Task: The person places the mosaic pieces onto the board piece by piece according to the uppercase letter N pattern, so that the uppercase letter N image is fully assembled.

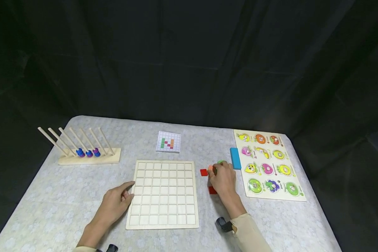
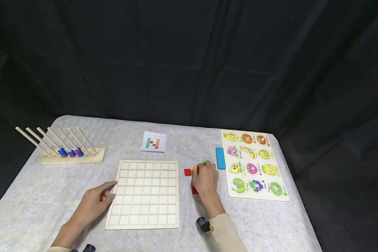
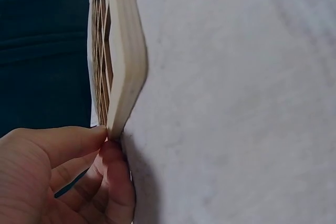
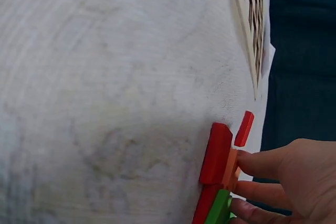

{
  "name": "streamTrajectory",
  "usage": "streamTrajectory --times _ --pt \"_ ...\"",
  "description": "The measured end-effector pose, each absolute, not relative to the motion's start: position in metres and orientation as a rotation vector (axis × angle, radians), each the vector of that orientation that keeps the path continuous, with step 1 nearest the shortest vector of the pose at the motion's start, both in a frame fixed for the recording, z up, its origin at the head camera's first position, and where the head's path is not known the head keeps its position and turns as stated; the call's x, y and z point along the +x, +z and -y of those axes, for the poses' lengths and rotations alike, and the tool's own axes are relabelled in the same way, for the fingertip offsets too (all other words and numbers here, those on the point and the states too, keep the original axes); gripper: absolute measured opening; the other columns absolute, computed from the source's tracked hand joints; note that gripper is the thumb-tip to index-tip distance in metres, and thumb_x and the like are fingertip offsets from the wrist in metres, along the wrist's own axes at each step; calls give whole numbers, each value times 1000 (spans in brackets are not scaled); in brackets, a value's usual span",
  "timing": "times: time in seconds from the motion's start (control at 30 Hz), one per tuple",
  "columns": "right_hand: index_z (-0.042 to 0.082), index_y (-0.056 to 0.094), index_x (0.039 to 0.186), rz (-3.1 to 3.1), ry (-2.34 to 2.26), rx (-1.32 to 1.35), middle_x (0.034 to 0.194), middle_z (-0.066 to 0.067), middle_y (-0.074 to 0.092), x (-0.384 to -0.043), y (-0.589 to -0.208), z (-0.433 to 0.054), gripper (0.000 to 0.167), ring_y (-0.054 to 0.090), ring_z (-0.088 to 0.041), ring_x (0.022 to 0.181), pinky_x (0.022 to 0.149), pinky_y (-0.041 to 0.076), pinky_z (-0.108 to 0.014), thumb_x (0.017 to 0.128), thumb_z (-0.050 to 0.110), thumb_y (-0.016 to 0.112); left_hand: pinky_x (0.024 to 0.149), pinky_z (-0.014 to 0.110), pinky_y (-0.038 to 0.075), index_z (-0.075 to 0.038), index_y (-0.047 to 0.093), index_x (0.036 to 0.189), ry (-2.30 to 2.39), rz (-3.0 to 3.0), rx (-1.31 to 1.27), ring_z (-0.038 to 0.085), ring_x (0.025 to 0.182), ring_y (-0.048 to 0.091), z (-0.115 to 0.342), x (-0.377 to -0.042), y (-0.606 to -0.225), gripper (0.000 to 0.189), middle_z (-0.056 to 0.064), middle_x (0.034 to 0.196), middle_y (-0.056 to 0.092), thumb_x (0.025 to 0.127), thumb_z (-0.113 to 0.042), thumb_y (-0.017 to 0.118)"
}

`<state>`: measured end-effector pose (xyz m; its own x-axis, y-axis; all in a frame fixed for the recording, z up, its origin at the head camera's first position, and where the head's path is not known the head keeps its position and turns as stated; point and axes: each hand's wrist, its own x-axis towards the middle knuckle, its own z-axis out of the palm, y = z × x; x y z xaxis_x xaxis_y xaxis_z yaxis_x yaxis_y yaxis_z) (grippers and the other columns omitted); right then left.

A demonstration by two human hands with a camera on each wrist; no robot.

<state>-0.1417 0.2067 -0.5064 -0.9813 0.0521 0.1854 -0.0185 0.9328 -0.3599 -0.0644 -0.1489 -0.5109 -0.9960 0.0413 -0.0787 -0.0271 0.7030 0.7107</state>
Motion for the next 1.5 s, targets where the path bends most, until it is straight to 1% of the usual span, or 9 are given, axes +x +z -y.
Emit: streamTrajectory --times 0.27,0.37,0.53,0.67,0.87,0.97,1.1,1.3,1.5 --pt "-1 76 100 2882 436 46 102 -18 69 -142 -508 -209 27 59 -35 90 76 49 -48 89 23 77 53 19 40 0 61 134 1197 -2815 -10 7 60 49 148 -64 -510 45 0 74 60 90 -5 69" --pt "-1 76 94 2852 371 99 97 -17 69 -143 -511 -210 25 60 -35 86 73 49 -48 90 24 76 53 19 40 -1 62 134 1203 -2815 -16 7 60 49 148 -64 -511 45 0 74 60 90 -5 69" --pt "0 69 78 2814 309 200 79 -13 61 -145 -515 -213 25 57 -31 73 66 47 -41 90 21 76 54 19 40 -1 62 134 1199 -2818 -14 7 61 48 149 -64 -512 44 0 74 60 91 -5 68" --pt "2 64 73 2820 273 231 73 -11 56 -148 -516 -214 30 54 -28 70 66 45 -39 92 23 74 55 19 41 -1 63 134 1204 -2816 -10 6 61 48 150 -63 -513 43 -1 74 59 92 -5 68" --pt "-1 66 76 2816 281 176 78 -14 60 -148 -516 -216 33 58 -33 76 72 49 -44 94 27 71 56 19 41 -2 64 132 1215 -2821 -3 6 62 48 149 -64 -514 41 -1 74 59 92 -5 67" --pt "-2 68 81 2783 322 157 83 -17 64 -147 -514 -215 32 60 -35 81 75 51 -47 95 27 70 57 19 41 -2 64 132 1211 -2825 0 6 62 49 149 -64 -515 40 -1 74 60 92 -6 67" --pt "-3 72 91 2736 415 198 88 -17 66 -144 -507 -208 31 61 -33 84 78 52 -46 95 28 70 57 19 41 -2 64 132 1207 -2830 -3 6 62 49 150 -65 -516 40 -1 74 59 93 -7 67" --pt "2 73 99 2727 505 460 91 -9 67 -134 -493 -185 29 60 -23 84 74 51 -38 94 30 70 55 19 41 -3 64 132 1220 -2826 -23 7 61 49 150 -65 -518 40 0 74 60 93 -7 67" --pt "9 73 100 2698 500 802 93 -2 67 -122 -486 -164 26 59 -16 85 77 50 -33 93 34 72 56 19 41 -3 64 133 1219 -2818 -36 7 62 49 150 -66 -518 41 0 75 60 93 -7 67"
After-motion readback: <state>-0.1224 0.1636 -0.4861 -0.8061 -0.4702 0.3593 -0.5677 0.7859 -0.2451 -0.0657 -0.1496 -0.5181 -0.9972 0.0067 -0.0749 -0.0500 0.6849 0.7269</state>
